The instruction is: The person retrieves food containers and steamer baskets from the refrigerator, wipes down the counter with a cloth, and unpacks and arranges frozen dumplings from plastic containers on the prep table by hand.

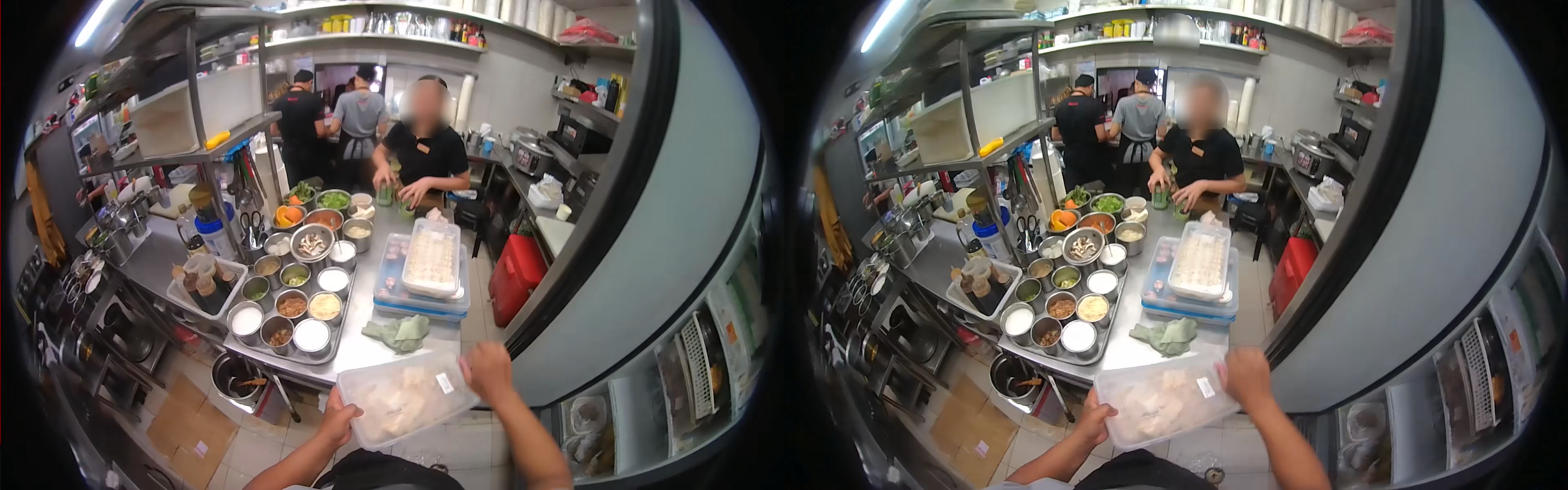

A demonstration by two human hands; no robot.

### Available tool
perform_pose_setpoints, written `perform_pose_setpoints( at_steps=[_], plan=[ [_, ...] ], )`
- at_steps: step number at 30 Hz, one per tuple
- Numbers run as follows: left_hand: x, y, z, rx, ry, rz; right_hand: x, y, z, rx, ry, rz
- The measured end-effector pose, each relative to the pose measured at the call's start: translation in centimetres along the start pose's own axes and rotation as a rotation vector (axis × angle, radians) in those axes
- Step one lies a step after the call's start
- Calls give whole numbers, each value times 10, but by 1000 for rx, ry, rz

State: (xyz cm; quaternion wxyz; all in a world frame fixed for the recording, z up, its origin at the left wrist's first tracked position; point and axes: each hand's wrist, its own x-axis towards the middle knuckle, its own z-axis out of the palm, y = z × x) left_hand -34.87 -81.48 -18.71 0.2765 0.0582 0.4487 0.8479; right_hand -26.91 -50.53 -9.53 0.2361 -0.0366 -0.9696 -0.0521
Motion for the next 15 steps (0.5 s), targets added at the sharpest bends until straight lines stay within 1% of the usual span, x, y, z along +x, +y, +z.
perform_pose_setpoints(
  at_steps=[1, 3, 4, 6, 7, 9, 10, 11, 13, 14, 15],
  plan=[
    [4, -1, -5, 49, 58, 26, 21, 4, 9, -98, -113, 27],
    [16, 3, -14, 45, 62, -2, 34, 22, 35, -375, -55, 55],
    [23, 1, -20, 32, 60, 2, 32, 28, 40, -376, -85, 64],
    [37, -5, -31, -9, 45, -2, 32, 30, 42, -604, -437, 89],
    [42, -9, -33, -14, 50, -24, 31, 27, 42, -605, -460, 89],
    [52, -15, -36, -55, 53, -46, 27, 17, 39, -414, -459, 276],
    [56, -20, -39, -41, 75, -56, 18, 9, 32, -440, -387, 256],
    [61, -26, -43, -31, 77, -84, 7, 1, 26, -431, -411, 271],
    [71, -44, -49, -77, 85, -113, -19, -13, 10, -315, -465, 384],
    [73, -54, -54, -65, 84, -155, -35, -21, 1, -308, -500, 410],
    [79, -62, -59, -73, 60, -167, -49, -26, -8, -228, -575, 535]
  ],
)
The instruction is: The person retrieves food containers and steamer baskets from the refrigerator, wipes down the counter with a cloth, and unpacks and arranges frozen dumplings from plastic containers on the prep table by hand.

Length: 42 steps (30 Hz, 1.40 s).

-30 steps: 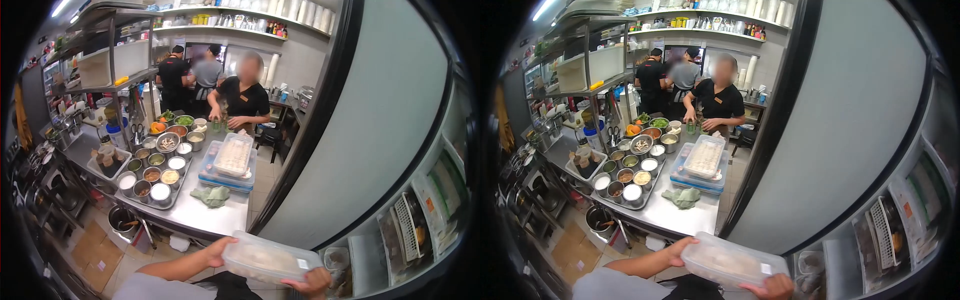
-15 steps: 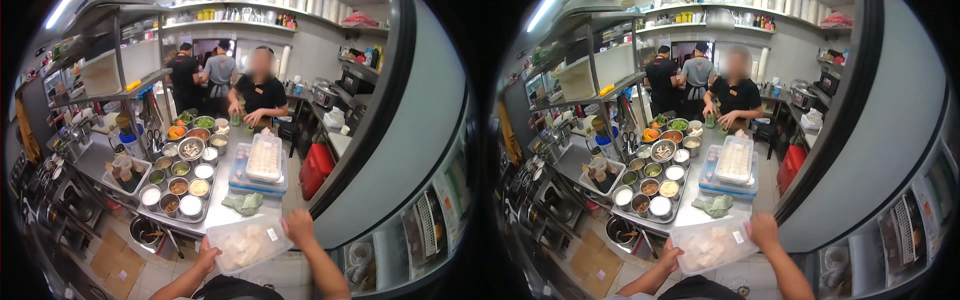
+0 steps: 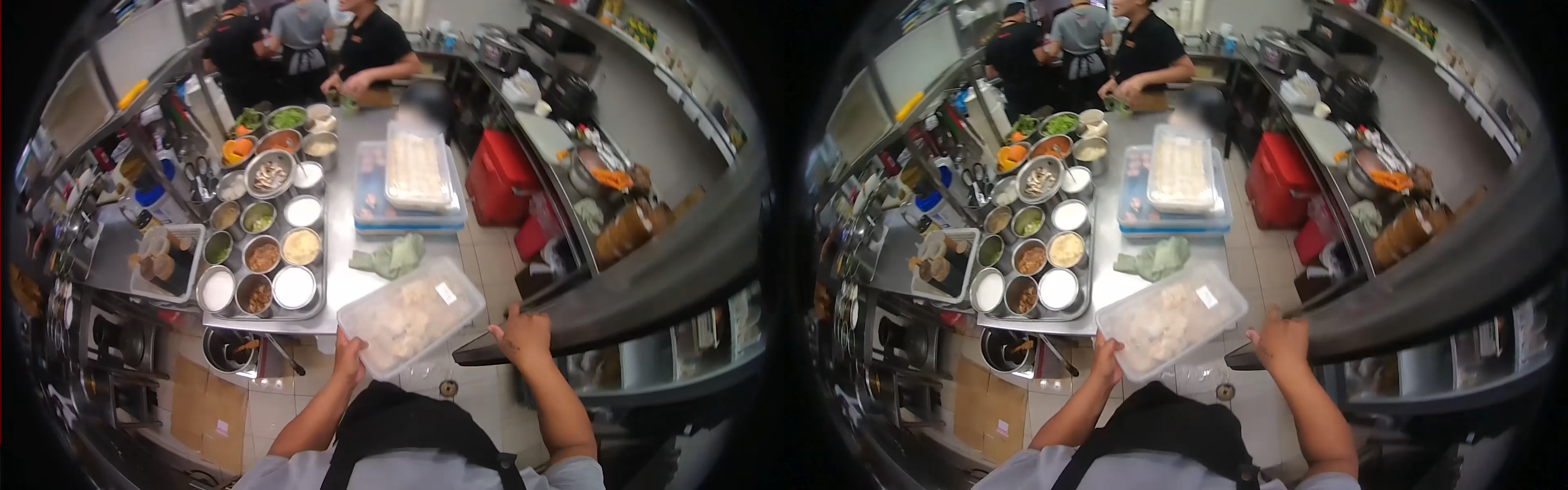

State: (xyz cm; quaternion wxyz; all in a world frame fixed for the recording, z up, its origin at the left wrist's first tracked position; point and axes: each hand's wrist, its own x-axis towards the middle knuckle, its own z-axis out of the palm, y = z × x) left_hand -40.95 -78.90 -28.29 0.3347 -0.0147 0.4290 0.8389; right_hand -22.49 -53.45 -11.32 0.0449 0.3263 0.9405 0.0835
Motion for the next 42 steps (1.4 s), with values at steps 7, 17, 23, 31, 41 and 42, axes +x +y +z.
perform_pose_setpoints(
  at_steps=[7, 17, 23, 31, 41, 42],
  plan=[
    [23, -27, 18, 104, 154, 15, -103, 79, 100, 326, -160, 347],
    [40, -68, 50, 423, 495, 237, -205, 221, 213, 438, -378, 884],
    [48, -83, 47, 599, 745, 391, -244, 324, 269, 571, -349, 919],
    [50, -88, 45, 754, 929, 498, -293, 458, 406, 455, 24, 786],
    [49, -91, 74, 846, 1087, 504, -129, 399, 391, 849, -118, 599],
    [51, -89, 81, 833, 1110, 483, -71, 364, 360, 901, -119, 515]
  ],
)
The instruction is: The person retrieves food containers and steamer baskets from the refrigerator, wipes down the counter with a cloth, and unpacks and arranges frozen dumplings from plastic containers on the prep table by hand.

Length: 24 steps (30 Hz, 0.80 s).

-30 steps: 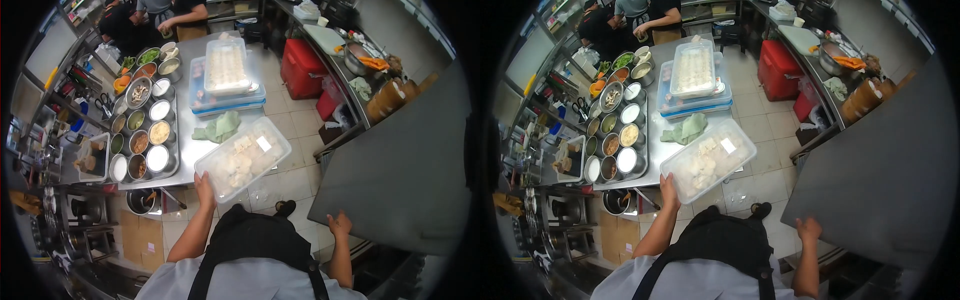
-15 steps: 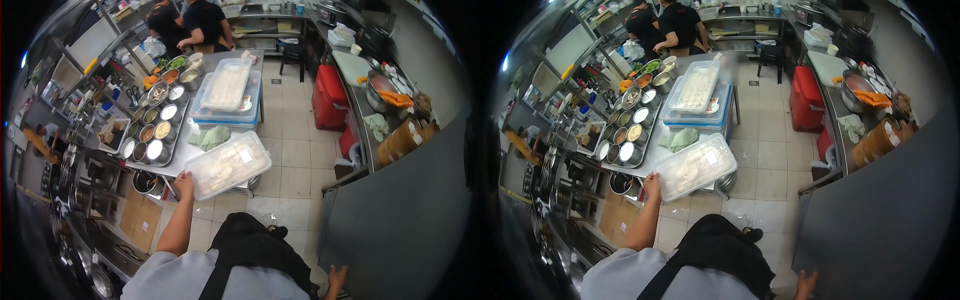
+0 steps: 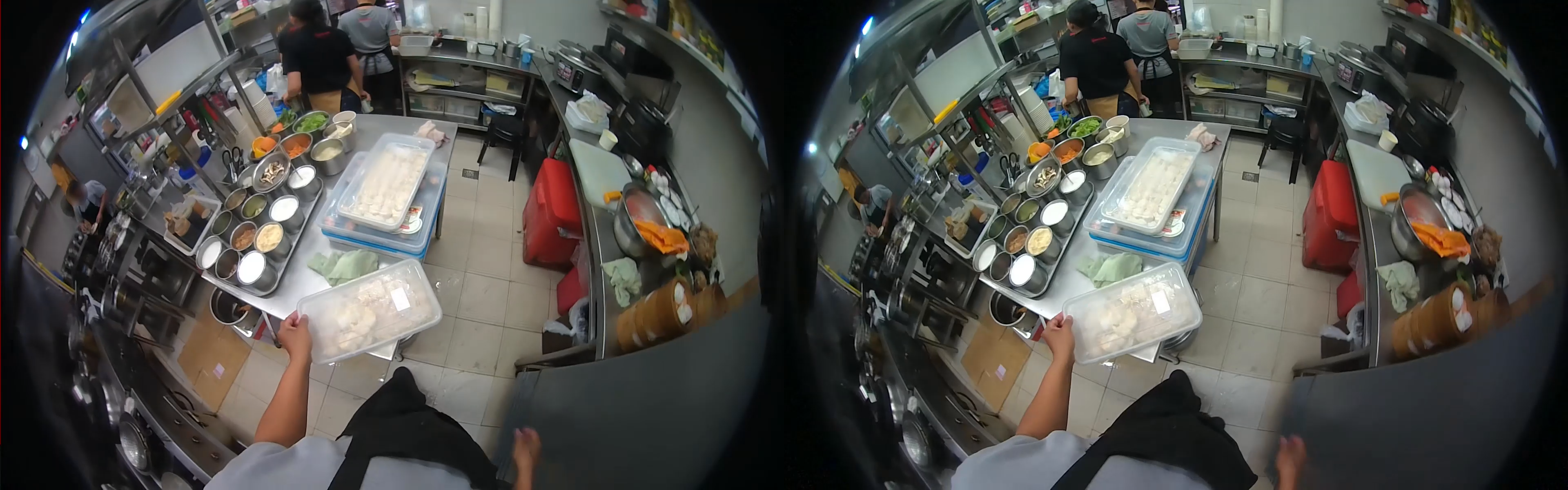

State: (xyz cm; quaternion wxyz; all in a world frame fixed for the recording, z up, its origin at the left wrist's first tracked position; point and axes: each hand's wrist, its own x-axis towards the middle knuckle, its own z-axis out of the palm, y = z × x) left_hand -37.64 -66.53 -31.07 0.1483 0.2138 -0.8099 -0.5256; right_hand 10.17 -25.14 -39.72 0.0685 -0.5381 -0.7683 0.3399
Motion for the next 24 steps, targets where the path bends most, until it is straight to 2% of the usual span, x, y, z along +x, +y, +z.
perform_pose_setpoints(
  at_steps=[2, 3, 4, 5, 7, 8, 10, 11, 17, 21, 24],
  plan=[
    [11, -12, 7, -3, -4, 33, 68, -79, 60, 97, -141, -221],
    [9, -8, 8, 34, -4, 89, 65, -187, 47, 219, -209, -328],
    [10, -1, 10, 66, 1, 149, 103, -206, 97, 378, -276, -432],
    [12, 2, 12, 43, 19, 148, 91, -293, 84, 252, -211, -607],
    [15, 3, 14, 96, -21, 174, 94, -396, 97, 248, -355, -601],
    [15, 7, 15, 81, 1, 182, 108, -415, 114, 256, -354, -628],
    [13, 12, 17, -1, -18, 98, 136, -452, 159, 150, -583, -624],
    [14, 12, 18, -6, 4, 106, 137, -469, 161, -11, -530, -599],
    [11, 11, 19, 47, 56, 86, 146, -491, 166, 76, -570, -472],
    [5, 8, 23, 71, 119, 92, 154, -495, 156, 81, -615, -474],
    [0, 23, 23, 94, 60, 20, 161, -493, 157, 87, -650, -481]
  ],
)
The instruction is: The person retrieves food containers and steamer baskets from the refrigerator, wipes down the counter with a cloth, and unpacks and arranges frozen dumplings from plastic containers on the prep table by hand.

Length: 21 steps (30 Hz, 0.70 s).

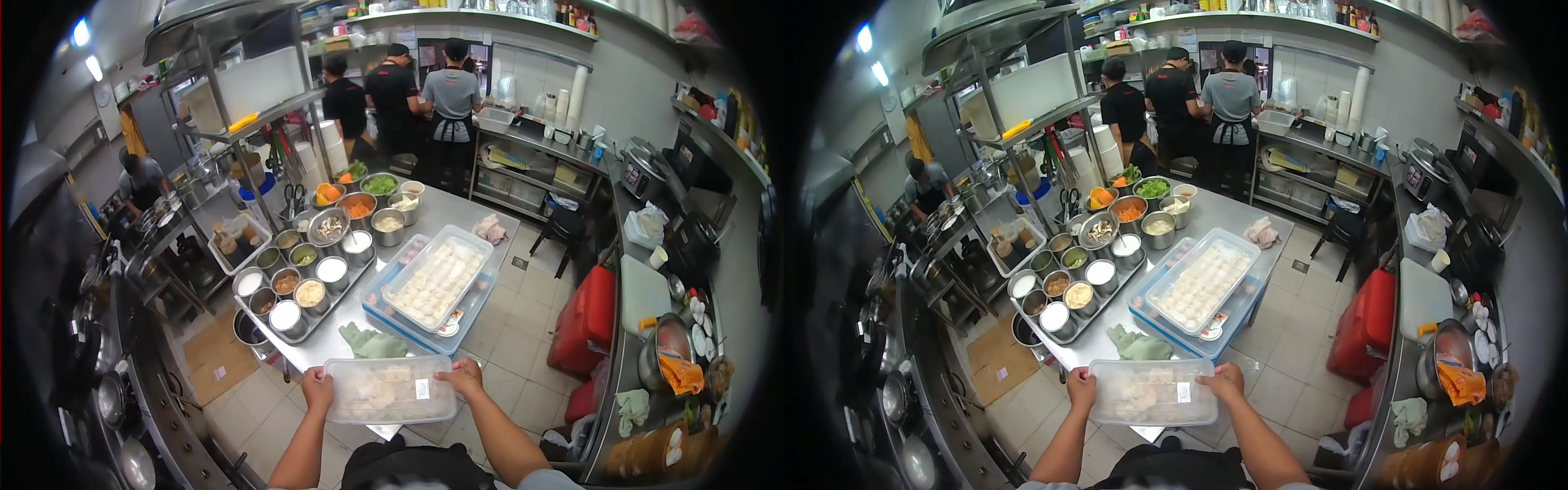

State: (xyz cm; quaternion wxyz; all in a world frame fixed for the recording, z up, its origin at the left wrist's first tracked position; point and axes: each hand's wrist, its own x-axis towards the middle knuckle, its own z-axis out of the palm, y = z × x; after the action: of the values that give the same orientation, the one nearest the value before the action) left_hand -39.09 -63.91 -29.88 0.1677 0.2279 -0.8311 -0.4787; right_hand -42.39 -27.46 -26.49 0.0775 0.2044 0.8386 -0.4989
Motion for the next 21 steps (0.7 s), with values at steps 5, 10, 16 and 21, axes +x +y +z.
perform_pose_setpoints(
  at_steps=[5, 10, 16, 21],
  plan=[
    [-44, 79, 3, 430, -63, 55, 11, 6, -1, 34, -91, 112],
    [-67, 89, 17, 554, -84, 137, 5, -5, -2, -27, -78, 123],
    [-67, 87, 23, 801, -258, 289, 4, -13, -2, -80, -93, 113],
    [-66, 91, 27, 821, -246, 309, 6, -11, 3, -99, -67, 65]
  ],
)
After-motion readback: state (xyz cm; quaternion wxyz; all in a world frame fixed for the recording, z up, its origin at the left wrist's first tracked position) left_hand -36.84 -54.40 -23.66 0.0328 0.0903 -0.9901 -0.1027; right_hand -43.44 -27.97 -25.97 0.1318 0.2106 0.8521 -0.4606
